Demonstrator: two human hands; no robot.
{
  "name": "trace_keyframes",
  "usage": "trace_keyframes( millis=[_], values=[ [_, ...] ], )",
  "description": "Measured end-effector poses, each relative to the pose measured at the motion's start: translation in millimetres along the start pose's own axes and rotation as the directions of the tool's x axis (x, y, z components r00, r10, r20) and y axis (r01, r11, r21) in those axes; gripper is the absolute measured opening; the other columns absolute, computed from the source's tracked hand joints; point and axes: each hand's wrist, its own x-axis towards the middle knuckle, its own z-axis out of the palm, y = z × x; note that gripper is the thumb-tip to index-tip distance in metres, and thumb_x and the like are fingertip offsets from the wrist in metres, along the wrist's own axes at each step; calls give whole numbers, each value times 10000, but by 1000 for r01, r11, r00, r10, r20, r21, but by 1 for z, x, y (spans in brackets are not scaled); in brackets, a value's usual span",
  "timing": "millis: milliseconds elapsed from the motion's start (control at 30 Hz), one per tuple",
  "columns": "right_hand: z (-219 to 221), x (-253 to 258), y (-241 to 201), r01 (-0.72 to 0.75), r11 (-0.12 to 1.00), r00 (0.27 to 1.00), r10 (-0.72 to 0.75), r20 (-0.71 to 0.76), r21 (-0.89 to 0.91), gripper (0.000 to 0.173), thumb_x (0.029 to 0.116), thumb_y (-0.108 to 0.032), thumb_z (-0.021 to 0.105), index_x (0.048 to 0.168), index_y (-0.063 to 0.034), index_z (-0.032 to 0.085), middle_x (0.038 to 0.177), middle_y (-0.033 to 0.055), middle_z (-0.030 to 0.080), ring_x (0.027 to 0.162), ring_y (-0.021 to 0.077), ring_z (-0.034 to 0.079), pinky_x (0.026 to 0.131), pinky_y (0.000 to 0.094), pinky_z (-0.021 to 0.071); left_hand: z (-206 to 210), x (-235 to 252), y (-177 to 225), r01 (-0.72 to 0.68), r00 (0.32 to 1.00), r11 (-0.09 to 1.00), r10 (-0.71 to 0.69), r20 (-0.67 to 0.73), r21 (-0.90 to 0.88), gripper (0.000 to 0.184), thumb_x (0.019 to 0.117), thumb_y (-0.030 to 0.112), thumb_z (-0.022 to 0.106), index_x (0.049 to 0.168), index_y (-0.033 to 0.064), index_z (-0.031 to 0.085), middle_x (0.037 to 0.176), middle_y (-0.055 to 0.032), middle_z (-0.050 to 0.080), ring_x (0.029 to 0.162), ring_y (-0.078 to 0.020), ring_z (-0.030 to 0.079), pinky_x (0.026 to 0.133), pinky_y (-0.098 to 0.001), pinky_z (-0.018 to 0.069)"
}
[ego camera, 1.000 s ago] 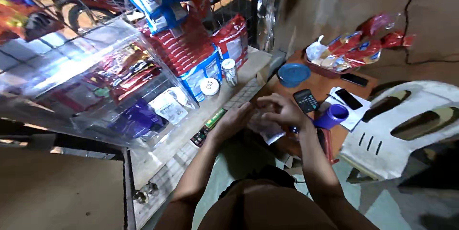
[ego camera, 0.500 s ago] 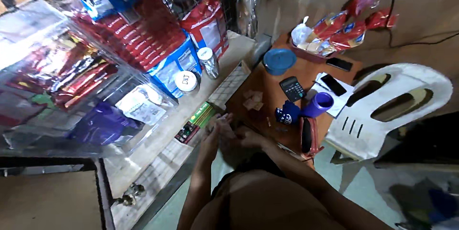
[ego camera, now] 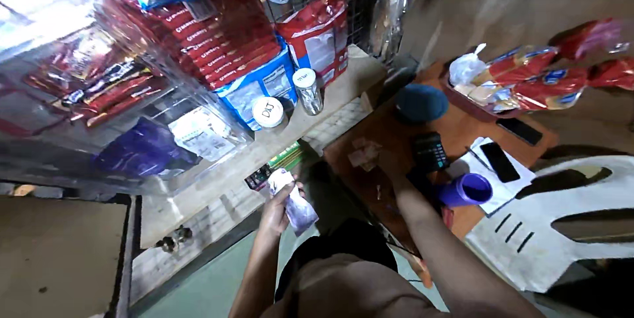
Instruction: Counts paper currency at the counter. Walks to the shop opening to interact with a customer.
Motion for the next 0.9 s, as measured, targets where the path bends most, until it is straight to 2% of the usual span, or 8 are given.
trace_keyframes(
  millis=[67, 133, 400, 533, 667, 800, 833, 900],
  values=[
    [5, 15, 12, -53, 994, 989, 65, 136, -91, 519, 1076, -312, 532, 1491, -5, 485, 1496, 252, 512, 1398, 424, 481, 1150, 600, 372, 4, 7, -13, 20, 1000, 999, -20, -8, 37, 236, 1063, 60, 447, 1274, -16, 519, 944, -123, 712, 749, -197, 712, 697, -342, 624],
    [33, 32, 44, -6, 994, 999, 0, -47, -108, 426, 1046, -303, 577, 1326, 11, 641, 1329, 275, 632, 1260, 460, 588, 1058, 639, 452, 11, 16, -23, 29, 999, 996, -27, -20, 90, 238, 1063, 62, 455, 1279, -13, 518, 978, -126, 719, 777, -199, 716, 712, -339, 620],
    [-33, 8, 33, 11, 1000, 987, -8, -160, 21, 336, 1032, -266, 590, 1263, -43, 687, 1257, 248, 669, 1182, 449, 629, 992, 670, 480, 49, 53, -14, -100, 995, 934, 85, 58, 344, 319, 1018, 44, 566, 1333, 1, 543, 1058, -108, 727, 863, -181, 716, 779, -327, 605],
    [-78, -19, 9, 322, 904, 946, -323, -44, 280, 236, 984, -182, 672, 1145, -14, 711, 1026, 198, 721, 909, 311, 714, 841, 542, 589, 68, 76, -10, -269, 954, 819, 153, 259, 507, 499, 924, 86, 717, 1376, 12, 519, 1194, -90, 680, 1006, -132, 670, 892, -328, 573],
    [-88, -42, -42, 549, 621, 738, -674, 24, 559, 219, 985, -81, 597, 1130, 59, 683, 995, 133, 699, 881, 145, 659, 837, 360, 571, 89, 87, -26, -361, 882, 803, 128, 454, 475, 615, 826, 86, 754, 1388, 22, 512, 1225, -47, 661, 1036, -89, 647, 911, -303, 562],
    [-30, -25, -59, 500, 382, 710, -695, -115, 777, 154, 985, -124, 546, 1005, -15, 653, 784, -1, 641, 660, 40, 589, 617, 246, 529, 100, 79, -44, -225, 970, 855, 153, 187, 468, 347, 940, 119, 723, 1257, 25, 615, 1023, -55, 725, 874, -110, 695, 810, -333, 600],
    [-15, -20, -56, 484, 393, 741, -660, -127, 782, 173, 1023, -146, 533, 1038, -21, 652, 771, 16, 629, 630, 51, 573, 587, 244, 520, 95, 81, -48, -188, 982, 878, 159, 101, 440, 351, 961, 130, 700, 1279, 28, 593, 1023, -61, 709, 855, -118, 679, 794, -336, 589],
    [6, 2, -53, 466, 611, 841, -531, -106, 639, 231, 1034, -183, 567, 1099, 17, 661, 817, 111, 647, 661, 150, 608, 611, 320, 546, 78, 85, -49, -122, 990, 923, 139, -21, 366, 387, 981, 129, 671, 1336, 40, 543, 1071, -77, 697, 892, -145, 681, 816, -358, 587]
  ],
)
